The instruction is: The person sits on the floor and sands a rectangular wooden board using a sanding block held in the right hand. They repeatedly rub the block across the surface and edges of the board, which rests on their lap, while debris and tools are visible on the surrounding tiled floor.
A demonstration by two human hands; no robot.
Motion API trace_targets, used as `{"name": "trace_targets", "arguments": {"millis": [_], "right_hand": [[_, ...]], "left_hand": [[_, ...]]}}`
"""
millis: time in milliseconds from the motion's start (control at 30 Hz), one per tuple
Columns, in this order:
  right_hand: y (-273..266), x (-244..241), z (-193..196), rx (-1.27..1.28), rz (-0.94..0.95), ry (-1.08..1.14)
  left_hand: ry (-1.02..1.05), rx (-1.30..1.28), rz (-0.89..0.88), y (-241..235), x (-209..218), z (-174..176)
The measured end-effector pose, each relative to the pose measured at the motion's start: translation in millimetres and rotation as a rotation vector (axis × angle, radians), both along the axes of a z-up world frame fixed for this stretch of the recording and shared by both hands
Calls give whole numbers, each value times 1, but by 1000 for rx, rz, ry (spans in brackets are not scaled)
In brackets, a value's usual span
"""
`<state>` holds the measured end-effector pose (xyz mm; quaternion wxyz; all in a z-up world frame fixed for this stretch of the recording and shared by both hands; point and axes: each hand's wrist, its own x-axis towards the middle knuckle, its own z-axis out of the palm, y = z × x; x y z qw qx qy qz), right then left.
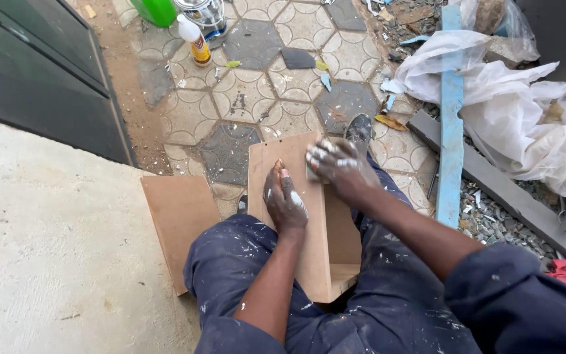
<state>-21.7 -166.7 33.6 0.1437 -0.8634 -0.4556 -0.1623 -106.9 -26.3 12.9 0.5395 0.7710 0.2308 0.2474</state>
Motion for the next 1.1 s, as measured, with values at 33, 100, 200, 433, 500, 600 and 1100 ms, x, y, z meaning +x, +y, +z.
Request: {"name": "trace_targets", "arguments": {"millis": [33, 100, 200, 433, 500, 600, 1100], "right_hand": [[2, -2, 17, -3, 5, -1], [9, -7, 50, -454, -81, 226], [-14, -29, 18, -182, 205, 184], [-2, 18, 17, -204, 57, 118], [0, -11, 43, -92, 269, 91], [-14, 23, -17, 16, 204, -121], [-11, 6, -45, -9, -279, 409]], "left_hand": [[-1, -3, 5, -1, 0, 0], [-34, -2, -1, 1, -1, -1], [-5, 24, 4, -1, -3, -2], [-40, 58, -5, 0, -2, -5], [-37, 104, 20, 2, 3, -12], [16, 90, -27, 0, 2, 3], [100, 188, -6, 1, 0, -11]]}}
